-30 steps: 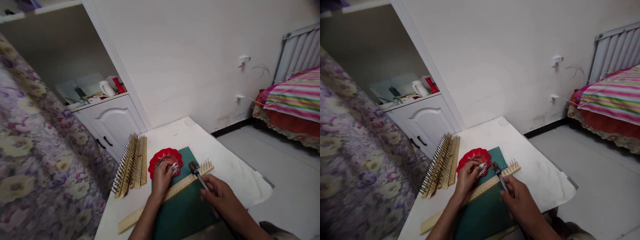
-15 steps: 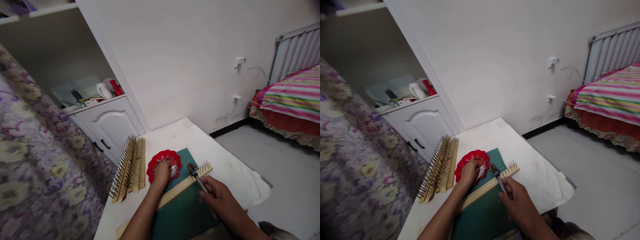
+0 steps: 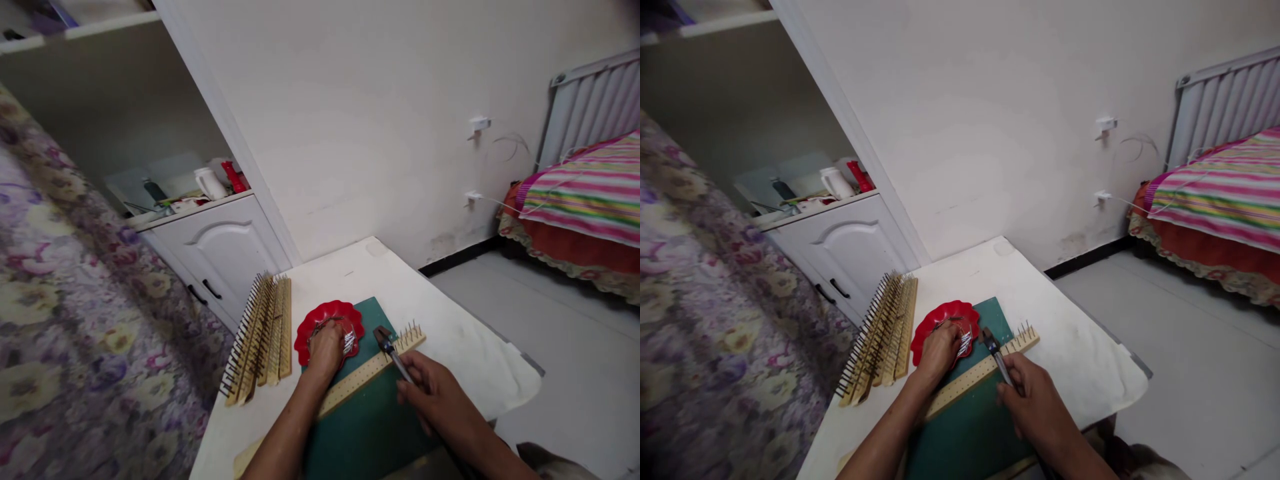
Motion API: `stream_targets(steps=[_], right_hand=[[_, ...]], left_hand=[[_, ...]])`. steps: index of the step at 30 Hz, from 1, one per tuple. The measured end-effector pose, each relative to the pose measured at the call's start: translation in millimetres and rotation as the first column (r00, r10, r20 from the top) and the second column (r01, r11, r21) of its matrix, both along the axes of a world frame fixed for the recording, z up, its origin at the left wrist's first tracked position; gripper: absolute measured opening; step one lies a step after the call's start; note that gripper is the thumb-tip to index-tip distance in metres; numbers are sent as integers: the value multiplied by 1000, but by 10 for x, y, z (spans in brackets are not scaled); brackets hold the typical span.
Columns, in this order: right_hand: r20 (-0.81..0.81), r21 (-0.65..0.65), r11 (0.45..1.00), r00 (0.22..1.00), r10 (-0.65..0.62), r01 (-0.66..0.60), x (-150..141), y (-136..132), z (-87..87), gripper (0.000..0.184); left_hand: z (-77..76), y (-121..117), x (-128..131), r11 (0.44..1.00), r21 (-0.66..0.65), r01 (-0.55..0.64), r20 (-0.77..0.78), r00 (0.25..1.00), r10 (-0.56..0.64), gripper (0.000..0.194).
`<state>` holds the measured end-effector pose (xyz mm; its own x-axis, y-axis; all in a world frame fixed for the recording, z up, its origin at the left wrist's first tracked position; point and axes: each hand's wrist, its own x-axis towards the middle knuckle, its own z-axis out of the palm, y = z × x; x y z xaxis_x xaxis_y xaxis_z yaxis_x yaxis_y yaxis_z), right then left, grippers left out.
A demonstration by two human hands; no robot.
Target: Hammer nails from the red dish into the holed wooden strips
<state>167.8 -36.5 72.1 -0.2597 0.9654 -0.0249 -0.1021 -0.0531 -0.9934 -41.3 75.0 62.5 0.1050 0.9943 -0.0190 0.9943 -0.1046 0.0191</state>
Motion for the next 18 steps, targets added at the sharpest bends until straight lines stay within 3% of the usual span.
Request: stream_targets(steps=[7, 13, 18], right_hand=[[-51, 0, 1000, 998, -30, 30, -65, 63, -70, 18], [20, 132, 973, 981, -195, 191, -97, 122, -150, 17], [9, 119, 973, 980, -201, 198, -79, 111, -200, 12]], left_hand=[[52, -348, 24, 956, 255, 144, 219, 955, -202, 14], [25, -828, 275, 930, 210, 303, 516, 773, -369, 13], [24, -1028, 399, 912, 189, 365, 652, 648, -395, 15]])
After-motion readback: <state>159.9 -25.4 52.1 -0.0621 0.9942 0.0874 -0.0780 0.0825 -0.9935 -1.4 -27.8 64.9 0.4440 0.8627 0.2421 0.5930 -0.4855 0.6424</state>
